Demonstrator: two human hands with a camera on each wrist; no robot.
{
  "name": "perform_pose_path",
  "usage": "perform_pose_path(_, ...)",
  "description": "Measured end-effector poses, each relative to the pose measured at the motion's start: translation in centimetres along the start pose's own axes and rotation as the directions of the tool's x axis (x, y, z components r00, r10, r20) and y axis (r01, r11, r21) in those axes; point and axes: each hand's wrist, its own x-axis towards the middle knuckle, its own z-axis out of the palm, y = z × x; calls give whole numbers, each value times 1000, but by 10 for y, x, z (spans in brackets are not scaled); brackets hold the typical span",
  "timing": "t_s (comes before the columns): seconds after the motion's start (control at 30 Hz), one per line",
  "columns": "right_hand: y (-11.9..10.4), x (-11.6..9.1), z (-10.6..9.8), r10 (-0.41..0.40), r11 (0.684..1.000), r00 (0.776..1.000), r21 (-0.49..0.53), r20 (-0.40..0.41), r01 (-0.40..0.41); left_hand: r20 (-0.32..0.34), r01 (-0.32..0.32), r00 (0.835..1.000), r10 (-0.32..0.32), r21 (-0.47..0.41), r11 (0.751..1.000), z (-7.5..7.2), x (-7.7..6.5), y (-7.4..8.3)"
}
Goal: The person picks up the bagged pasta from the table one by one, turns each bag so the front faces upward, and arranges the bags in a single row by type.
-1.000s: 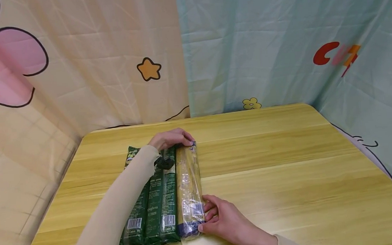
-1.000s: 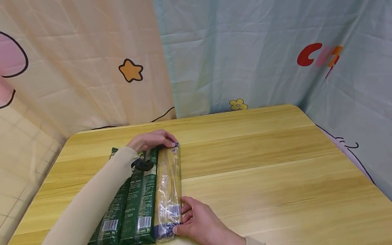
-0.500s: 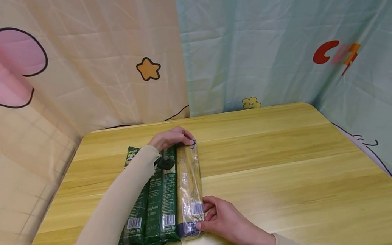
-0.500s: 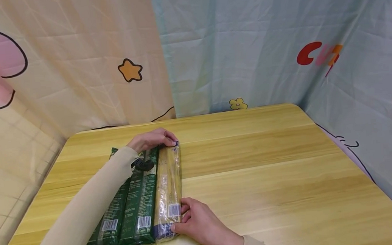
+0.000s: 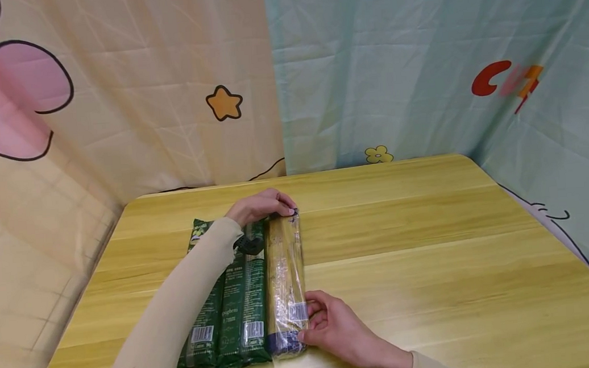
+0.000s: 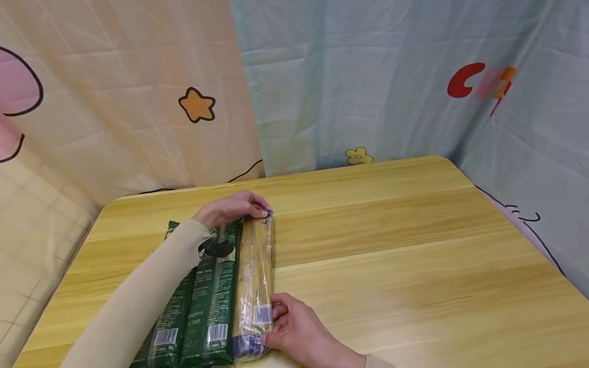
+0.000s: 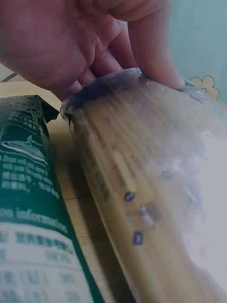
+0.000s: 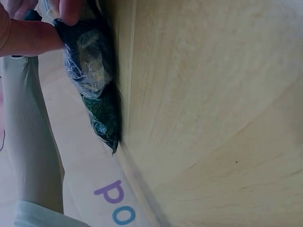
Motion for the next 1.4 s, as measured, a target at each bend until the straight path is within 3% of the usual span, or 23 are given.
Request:
perform_pose_path(0.37, -5, 1, 2, -23, 1000, 1000, -5, -8, 23, -40, 15, 999, -12, 62, 998, 3, -4, 4)
perform_pose_path(0.73, -14, 1, 2, -62, 995, 998, -81, -32, 60, -51, -10, 999, 6, -81, 997, 1, -5, -1)
perform_pose_path(0.93, -16, 1, 4, -73, 993, 997, -99, -35, 69, -67, 22, 997, -29, -98, 995, 0, -7, 0)
perform_pose_path(1.2, -15, 1, 6, -79, 990, 996, -117, -39, 73, -48, 45, 998, -47, -37, 998, 1, -11, 6)
perform_pose_path(1.4, -16, 1, 8, -83, 989, 996, -128, -34, 78, -64, 37, 997, -30, 97, 995, 4, -15, 12)
